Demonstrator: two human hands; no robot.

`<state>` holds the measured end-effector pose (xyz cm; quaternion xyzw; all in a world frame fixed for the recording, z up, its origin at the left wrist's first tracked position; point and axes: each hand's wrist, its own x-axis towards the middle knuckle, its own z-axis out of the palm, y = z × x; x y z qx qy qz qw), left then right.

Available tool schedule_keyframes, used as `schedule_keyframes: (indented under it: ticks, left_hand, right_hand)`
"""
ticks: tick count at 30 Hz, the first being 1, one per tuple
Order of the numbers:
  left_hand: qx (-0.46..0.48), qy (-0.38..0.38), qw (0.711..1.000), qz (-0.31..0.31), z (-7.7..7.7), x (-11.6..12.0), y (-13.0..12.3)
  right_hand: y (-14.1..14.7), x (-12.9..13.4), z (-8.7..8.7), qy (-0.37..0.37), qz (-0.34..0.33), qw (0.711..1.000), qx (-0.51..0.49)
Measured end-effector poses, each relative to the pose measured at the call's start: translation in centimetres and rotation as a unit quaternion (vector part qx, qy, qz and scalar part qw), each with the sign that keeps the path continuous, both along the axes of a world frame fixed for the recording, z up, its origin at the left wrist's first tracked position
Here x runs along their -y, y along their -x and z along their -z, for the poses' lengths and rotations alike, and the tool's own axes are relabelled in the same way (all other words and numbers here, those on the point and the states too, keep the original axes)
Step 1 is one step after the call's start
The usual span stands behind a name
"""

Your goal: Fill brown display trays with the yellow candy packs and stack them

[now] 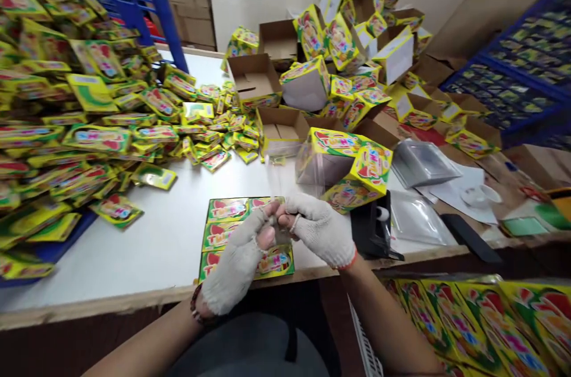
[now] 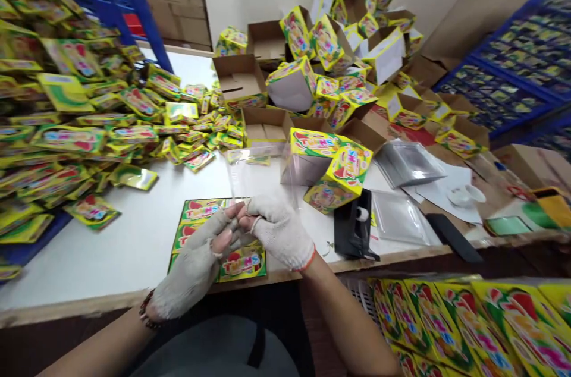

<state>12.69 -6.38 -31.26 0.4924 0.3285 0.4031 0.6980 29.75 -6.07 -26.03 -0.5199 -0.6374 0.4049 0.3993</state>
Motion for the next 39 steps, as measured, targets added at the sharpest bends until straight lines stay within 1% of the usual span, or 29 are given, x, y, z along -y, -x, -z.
schedule_keyframes:
  ticks: [3, 7, 11, 16, 19, 22, 24, 26, 29, 33, 39]
  left_hand:
    - [0.003, 0.002, 1.000, -0.002, -0.1, 0.0, 0.4]
    - [-0.007, 0.004, 1.000, 0.001, -0.6, 0.1, 0.5]
    - [-0.021, -0.007, 1.000, 0.001, -0.8, 0.1, 0.8]
    - [-0.008, 0.003, 1.000, -0.004, -0.9, 0.4, 1.0]
    - [-0.009, -0.005, 1.000, -0.009, -1.2, 0.5, 1.1]
    - [-0.015, -0.015, 1.000, -0.011, -1.4, 0.5, 1.1]
    - [-0.032, -0.023, 0.999, -0.017, -1.4, 0.5, 1.0]
    - [-0.044, -0.034, 0.998, -0.025, -1.3, 0.4, 1.0]
    - [-0.048, -0.051, 0.997, -0.027, -1.2, 0.3, 1.0]
    - [-0.046, -0.058, 0.997, -0.015, -1.2, 0.2, 0.9]
    - [-0.072, -0.081, 0.994, -0.019, -1.1, 0.2, 0.9]
  right_hand:
    - [0.4, 0.0, 0.4, 0.041, 0.007, 0.999, -0.018]
    - [0.8, 0.4, 0.7, 0.060, 0.023, 0.998, -0.026]
    - [0.8, 0.6, 0.7, 0.054, 0.030, 0.998, -0.002]
    - [0.9, 0.7, 0.7, 0.043, 0.026, 0.999, 0.015]
    - [1.1, 0.8, 0.6, 0.034, 0.023, 0.999, 0.025]
    - [1.3, 0.9, 0.5, 0.004, 0.021, 0.999, 0.041]
    - [1.5, 1.1, 0.4, -0.024, 0.020, 0.998, 0.054]
    - [1.5, 1.2, 0.3, -0.036, 0.024, 0.997, 0.061]
    - [1.5, 1.2, 0.3, -0.018, 0.024, 0.998, 0.048]
    - [1.4, 1.1, 0.2, 0.002, 0.027, 0.999, 0.042]
    - [1.3, 1.1, 0.3, 0.000, 0.022, 0.999, 0.027]
